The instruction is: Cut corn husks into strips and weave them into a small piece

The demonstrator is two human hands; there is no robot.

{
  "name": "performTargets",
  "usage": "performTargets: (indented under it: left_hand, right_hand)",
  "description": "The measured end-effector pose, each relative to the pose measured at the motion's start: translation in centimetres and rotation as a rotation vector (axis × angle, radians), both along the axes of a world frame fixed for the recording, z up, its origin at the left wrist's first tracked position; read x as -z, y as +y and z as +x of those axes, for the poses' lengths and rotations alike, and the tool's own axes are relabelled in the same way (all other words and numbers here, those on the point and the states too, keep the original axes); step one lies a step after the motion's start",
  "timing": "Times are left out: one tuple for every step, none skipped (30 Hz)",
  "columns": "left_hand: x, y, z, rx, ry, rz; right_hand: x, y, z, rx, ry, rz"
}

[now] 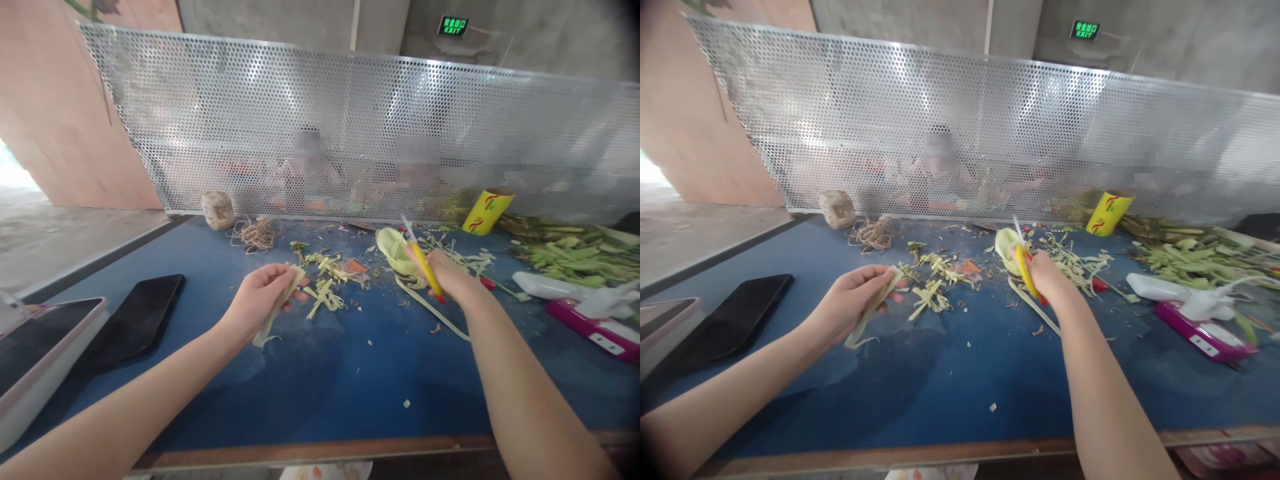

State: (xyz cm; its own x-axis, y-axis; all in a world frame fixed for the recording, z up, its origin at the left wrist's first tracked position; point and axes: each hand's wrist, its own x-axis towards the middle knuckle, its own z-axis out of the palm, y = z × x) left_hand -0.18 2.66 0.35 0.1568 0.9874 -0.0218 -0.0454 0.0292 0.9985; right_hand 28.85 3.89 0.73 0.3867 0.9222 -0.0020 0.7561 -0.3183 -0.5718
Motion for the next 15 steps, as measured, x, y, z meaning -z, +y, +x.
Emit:
performTargets:
  left_hand:
    - [0.1, 0.0, 0.0, 0.016, -0.003, 0.001]
    - [0.1, 0.0, 0.0, 0.031, -0.009, -0.002]
    - [0.2, -0.1, 0.1, 0.044, -0.017, -0.009]
    - [0.2, -0.2, 0.1, 0.053, -0.026, -0.015]
    - [0.2, -0.3, 0.2, 0.06, -0.034, -0.018]
    - [0.2, -0.4, 0.2, 0.063, -0.036, -0.018]
    - [0.1, -0.5, 0.3, 0.066, -0.034, -0.018]
    - [0.1, -0.6, 0.3, 0.068, -0.027, -0.016]
    - [0.1, -0.7, 0.3, 0.069, -0.02, -0.013]
    - [0.1, -0.8, 0.3, 0.071, -0.013, -0.012]
    - [0.0, -0.8, 0.3, 0.076, -0.009, -0.011]
    - [0.0, -0.9, 0.4, 0.085, -0.009, -0.007]
    - [0.0, -1.0, 0.4, 0.1, -0.012, 0.001]
    - [0.0, -1.1, 0.5, 0.117, -0.017, 0.01]
    - [0.0, -1.3, 0.6, 0.133, -0.023, 0.013]
  right_hand:
    - [0.2, 0.2, -0.7, -0.024, -0.044, -0.028]
    - [0.5, 0.3, -1.4, -0.052, -0.091, -0.056]
    - [0.9, 0.5, -2.1, -0.079, -0.136, -0.081]
    - [1.3, 0.7, -2.7, -0.093, -0.18, -0.099]
    - [1.9, 0.8, -3.1, -0.104, -0.218, -0.113]
    - [2.4, 1.0, -3.5, -0.104, -0.253, -0.124]
    - [2.9, 1.1, -3.8, -0.1, -0.283, -0.131]
    - [3.3, 1.2, -3.9, -0.093, -0.309, -0.135]
    - [3.5, 1.2, -4.0, -0.086, -0.334, -0.135]
    - [3.6, 1.1, -4.1, -0.081, -0.356, -0.13]
    - [3.5, 1.0, -4.1, -0.077, -0.379, -0.119]
    - [3.2, 0.8, -4.3, -0.07, -0.402, -0.103]
    - [2.8, 0.5, -4.6, -0.058, -0.434, -0.081]
    - [2.2, 0.2, -5.1, -0.052, -0.46, -0.036]
    - [1.6, -0.1, -5.7, -0.054, -0.47, 0.029]
